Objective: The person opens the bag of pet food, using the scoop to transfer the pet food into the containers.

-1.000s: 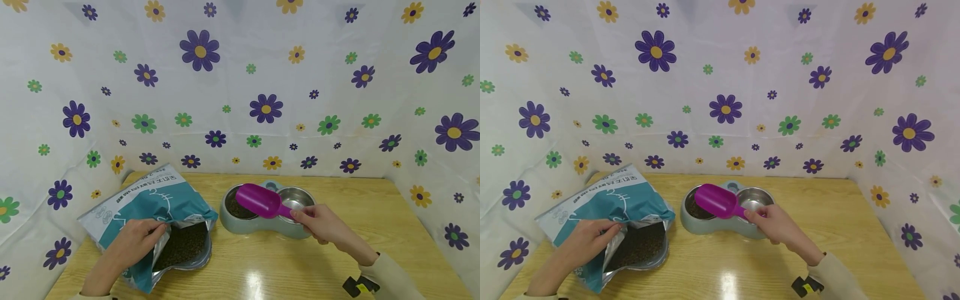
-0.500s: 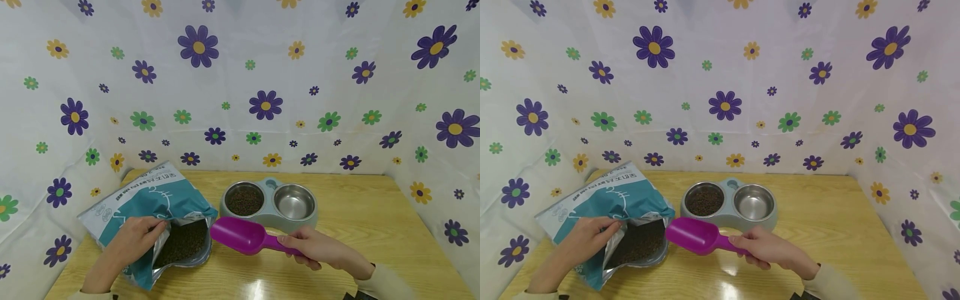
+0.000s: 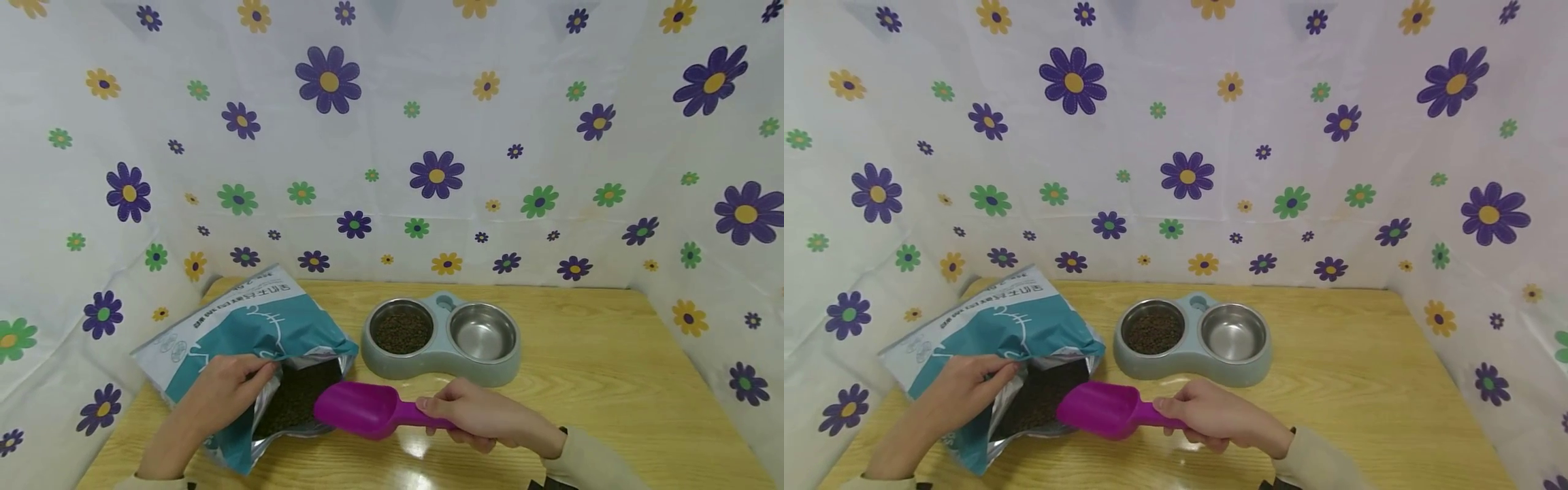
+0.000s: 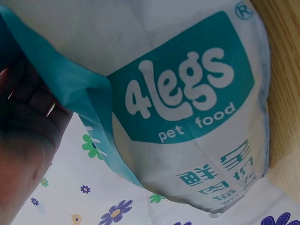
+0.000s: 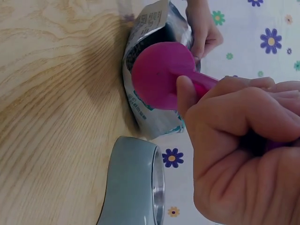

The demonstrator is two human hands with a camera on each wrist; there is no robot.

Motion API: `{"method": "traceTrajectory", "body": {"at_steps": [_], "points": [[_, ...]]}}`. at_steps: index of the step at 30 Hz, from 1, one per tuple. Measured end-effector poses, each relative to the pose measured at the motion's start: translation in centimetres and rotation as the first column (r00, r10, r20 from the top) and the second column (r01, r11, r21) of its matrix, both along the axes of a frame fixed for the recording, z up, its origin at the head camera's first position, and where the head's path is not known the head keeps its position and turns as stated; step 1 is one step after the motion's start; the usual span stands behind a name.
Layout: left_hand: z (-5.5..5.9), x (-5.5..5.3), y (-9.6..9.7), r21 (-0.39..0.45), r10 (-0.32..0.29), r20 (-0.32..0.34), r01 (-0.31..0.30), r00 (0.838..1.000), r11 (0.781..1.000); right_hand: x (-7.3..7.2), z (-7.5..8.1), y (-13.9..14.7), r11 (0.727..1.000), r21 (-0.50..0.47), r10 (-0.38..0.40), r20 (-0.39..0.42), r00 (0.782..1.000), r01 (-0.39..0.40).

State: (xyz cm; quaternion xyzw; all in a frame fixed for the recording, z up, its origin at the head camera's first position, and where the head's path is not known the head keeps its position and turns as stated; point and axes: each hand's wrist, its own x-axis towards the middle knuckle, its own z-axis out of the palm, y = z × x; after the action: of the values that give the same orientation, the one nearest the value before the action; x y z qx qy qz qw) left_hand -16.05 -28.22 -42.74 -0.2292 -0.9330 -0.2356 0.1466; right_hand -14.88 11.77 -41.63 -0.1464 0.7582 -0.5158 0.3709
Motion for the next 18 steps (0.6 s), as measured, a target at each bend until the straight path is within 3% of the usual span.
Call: {"method": "traceTrajectory", "body": {"at_steps": [10,18], "points": [[0.1,0.1,0.3,-0.028,-0.001,-0.053,0.000,0.999,1.000,0.0,1.1,-2.5,0.994,0.111,0.001,-0.078,0.997,0.007],[0.3,0.3,0.7,-0.043,0.011,-0.050,-0.014,0.999,0.999,-0.7,2.0,-4.9,0.984,0.177,0.041,-0.124,0.991,-0.019]]}}
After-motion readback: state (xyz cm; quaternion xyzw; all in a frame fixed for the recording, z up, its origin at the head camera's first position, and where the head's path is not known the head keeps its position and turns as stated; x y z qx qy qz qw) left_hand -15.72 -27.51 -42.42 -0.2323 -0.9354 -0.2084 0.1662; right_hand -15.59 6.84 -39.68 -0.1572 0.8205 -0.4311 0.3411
